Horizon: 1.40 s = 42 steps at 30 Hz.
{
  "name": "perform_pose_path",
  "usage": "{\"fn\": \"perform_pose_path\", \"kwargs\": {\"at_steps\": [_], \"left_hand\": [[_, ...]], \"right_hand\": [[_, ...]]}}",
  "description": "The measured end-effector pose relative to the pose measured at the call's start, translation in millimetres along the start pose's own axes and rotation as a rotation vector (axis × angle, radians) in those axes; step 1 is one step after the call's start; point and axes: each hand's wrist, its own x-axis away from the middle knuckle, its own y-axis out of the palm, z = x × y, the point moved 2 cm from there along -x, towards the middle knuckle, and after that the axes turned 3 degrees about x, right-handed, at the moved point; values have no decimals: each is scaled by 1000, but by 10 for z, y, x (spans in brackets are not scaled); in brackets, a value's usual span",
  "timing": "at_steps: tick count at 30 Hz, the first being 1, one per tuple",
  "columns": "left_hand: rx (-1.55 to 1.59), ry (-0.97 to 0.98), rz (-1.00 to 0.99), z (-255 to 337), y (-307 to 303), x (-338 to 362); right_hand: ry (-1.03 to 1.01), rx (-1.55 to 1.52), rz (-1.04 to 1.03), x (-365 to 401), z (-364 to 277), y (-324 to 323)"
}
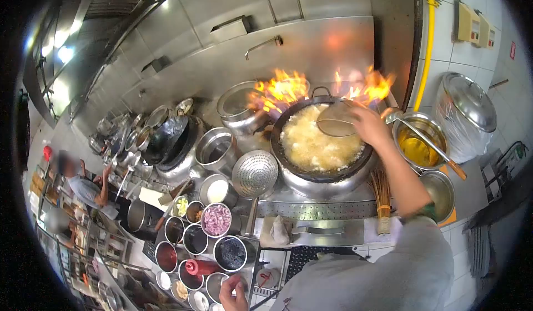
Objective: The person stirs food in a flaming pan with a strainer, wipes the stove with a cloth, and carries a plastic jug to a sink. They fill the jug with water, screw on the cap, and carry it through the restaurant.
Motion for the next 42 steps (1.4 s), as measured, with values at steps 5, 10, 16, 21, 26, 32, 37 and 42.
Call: {"fn": "perform_pose_path", "kwargs": {"at_steps": [5,10,16,21,26,32,37,42], "left_hand": [[-29,-72,-149,102,23,-207],[-4,367,-132,599,255,-676],[84,486,-308,797,513,-849],[86,513,-402,680,711,-676],[168,324,-319,577,594,-512],[152,317,-228,287,502,-496],[153,320,-254,380,585,-499],[132,342,-317,387,645,-519]], "right_hand": [[506,493,-468,1237,875,-499],[368,571,-410,1617,1194,-353],[74,555,-376,1484,1092,-837],[13,578,-231,1375,842,-972],[284,222,-154,1546,945,-980],[819,-737,-97,1712,1145,-921],[278,769,-250,2018,938,-590],[191,828,-125,2124,1057,-433]]}}
